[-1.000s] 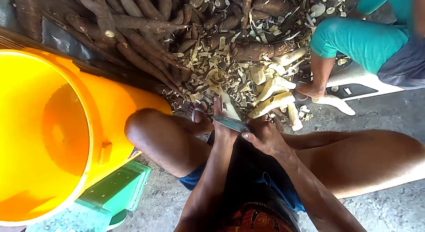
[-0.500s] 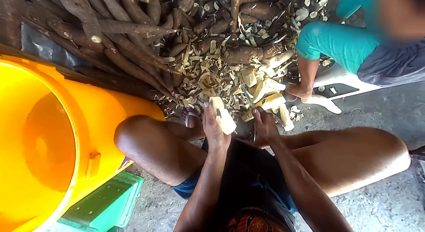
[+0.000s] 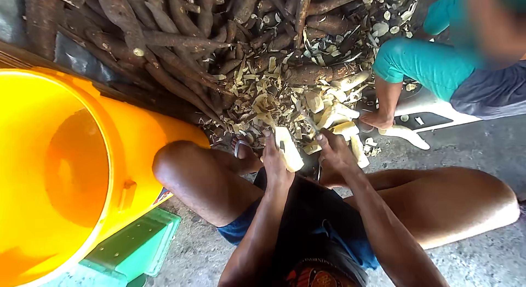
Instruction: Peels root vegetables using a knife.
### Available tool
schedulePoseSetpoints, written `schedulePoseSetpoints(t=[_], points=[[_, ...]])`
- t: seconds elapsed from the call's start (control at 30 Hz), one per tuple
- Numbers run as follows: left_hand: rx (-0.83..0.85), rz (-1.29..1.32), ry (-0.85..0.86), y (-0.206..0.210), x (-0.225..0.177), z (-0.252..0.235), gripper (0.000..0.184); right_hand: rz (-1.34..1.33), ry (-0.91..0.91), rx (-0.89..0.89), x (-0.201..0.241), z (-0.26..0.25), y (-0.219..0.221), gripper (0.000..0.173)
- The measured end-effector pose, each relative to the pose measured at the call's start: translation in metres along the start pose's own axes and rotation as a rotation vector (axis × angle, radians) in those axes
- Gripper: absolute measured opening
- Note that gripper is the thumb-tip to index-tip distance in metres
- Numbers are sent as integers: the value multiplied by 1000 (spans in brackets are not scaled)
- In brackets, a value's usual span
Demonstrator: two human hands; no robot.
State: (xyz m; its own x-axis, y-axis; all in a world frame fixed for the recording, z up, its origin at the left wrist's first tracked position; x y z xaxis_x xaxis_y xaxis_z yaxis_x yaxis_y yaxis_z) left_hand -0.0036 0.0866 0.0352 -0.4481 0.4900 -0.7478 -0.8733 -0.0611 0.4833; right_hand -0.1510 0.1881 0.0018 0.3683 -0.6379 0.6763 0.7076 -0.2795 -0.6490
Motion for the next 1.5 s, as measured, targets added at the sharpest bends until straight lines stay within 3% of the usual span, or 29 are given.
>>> schedulePoseSetpoints(t=[0.07, 0.13, 0.33, 0.5, 0.63, 0.7, 0.83, 1.0, 1.27, 1.33, 1.43, 1.5], points=[[5, 32, 3, 2, 6, -4, 44, 41, -218, 52, 23, 16, 0, 81], [35, 63, 15, 1, 8, -2, 39, 179, -302, 37, 33, 22, 2, 85], [31, 94, -151, 0, 0, 1, 52, 142, -45, -78, -7, -9, -1, 75], [50, 16, -81, 3, 6, -3, 52, 101, -195, 51, 16, 10, -4, 84], [80, -9, -95, 2, 4, 0, 60, 178, 38, 57, 1, -7, -12, 73], [81, 18, -120, 1, 3, -2, 65, 87, 120, 2, -11, -14, -19, 71], [52, 116, -174, -3, 13, -15, 69, -90, 15, 50, 9, 13, -19, 73], [78, 92, -63, -7, 24, -18, 55, 91, -154, 42, 15, 46, 9, 80], [74, -15, 171, -3, 23, -13, 53, 282, -171, -146, 11, 49, 31, 86], [78, -49, 204, -3, 19, -14, 50, 282, -106, -173, -2, 39, 29, 84], [62, -78, 199, -7, 6, -12, 51, 181, 176, -125, -28, 15, 11, 75], [52, -67, 186, -7, 4, -17, 52, 84, 94, -82, -19, 13, 4, 73]])
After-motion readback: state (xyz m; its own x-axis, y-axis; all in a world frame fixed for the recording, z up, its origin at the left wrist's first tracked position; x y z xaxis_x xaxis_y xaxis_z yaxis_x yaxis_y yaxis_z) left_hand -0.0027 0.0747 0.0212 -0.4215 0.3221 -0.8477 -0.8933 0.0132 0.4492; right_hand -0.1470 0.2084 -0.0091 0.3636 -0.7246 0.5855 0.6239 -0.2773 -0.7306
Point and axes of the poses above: each hand's wrist, its own z-axis away from the middle knuckle, its own y-axis out of the palm, x = y × z, the point moved 1 cm from there along -z, towards the middle knuckle, and after that the axes turned 14 degrees about y, right-handed, at the moved point
